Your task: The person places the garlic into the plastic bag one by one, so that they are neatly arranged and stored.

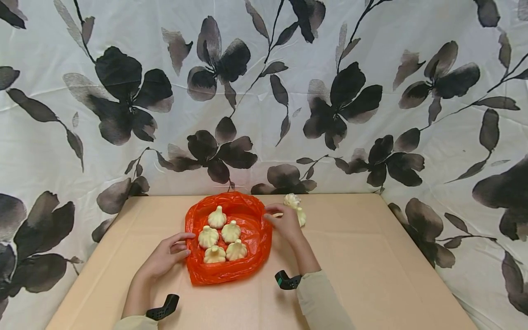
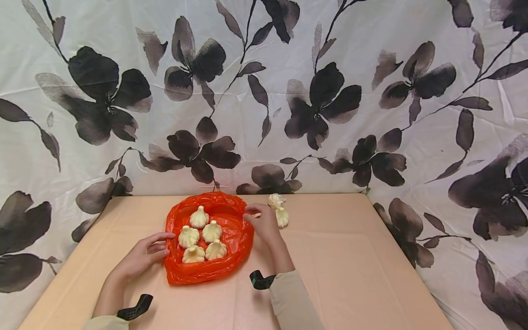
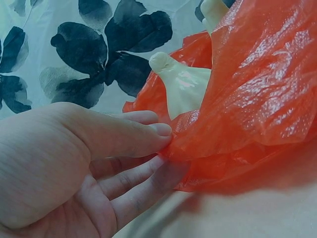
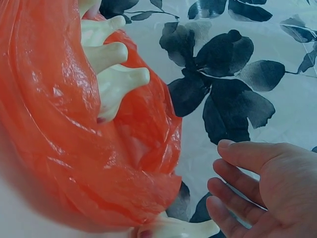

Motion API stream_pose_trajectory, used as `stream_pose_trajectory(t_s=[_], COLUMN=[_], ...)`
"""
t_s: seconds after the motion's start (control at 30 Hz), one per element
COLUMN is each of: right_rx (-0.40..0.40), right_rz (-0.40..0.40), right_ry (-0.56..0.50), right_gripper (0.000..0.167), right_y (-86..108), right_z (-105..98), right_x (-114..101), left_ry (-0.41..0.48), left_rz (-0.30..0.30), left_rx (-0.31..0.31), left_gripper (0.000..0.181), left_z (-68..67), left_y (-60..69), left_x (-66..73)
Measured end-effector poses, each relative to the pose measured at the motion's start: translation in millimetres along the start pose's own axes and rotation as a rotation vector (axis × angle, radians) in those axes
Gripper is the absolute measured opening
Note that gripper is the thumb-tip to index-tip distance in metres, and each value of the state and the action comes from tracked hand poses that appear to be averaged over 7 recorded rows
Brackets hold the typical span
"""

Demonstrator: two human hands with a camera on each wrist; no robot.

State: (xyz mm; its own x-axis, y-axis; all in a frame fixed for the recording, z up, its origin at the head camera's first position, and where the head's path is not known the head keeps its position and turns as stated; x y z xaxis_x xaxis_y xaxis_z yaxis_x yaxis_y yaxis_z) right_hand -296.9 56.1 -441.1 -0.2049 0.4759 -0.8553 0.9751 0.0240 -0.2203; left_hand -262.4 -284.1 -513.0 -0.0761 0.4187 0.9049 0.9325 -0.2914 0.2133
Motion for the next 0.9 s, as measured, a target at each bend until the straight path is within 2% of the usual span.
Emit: stream_pose_trajectory(t_s=[0.23,0.63,0.9], right_rx=[0.038,0.084,0.107], right_rz=[-0.041,-0.031,-0.043], right_ry=[0.004,0.057,0.044], right_gripper=[0.023,0.023,0.029], right_y=[-1.7,-0.4,-2.2], right_z=[-9,-19,-25], right_x=[2,6,11], left_ry=[0.001,0.000,0.012], left_rz=[-0.001,0.007,0.010], left_rx=[-0.003,-0.007,-0.017], left_gripper=[0.046,0.046,0.046], left_z=[-0.4,0.7,2.2], left_y=[-1.3,0.6,1.4], left_x=[-0.7,1.8,4.5])
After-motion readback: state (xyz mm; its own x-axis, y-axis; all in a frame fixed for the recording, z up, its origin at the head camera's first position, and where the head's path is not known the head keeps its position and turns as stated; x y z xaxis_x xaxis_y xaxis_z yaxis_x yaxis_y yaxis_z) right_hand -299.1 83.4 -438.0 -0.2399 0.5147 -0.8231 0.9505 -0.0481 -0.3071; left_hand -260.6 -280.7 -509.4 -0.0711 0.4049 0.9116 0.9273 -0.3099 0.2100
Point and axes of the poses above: each hand's wrist, its own y-axis away from the middle knuckle, its own z-axis out of the palm, x = y × z, the point moved 9 cm from there along -y, towards the middle knuckle, and after that the axes turned 6 degrees about -z, right-handed, at the moved point
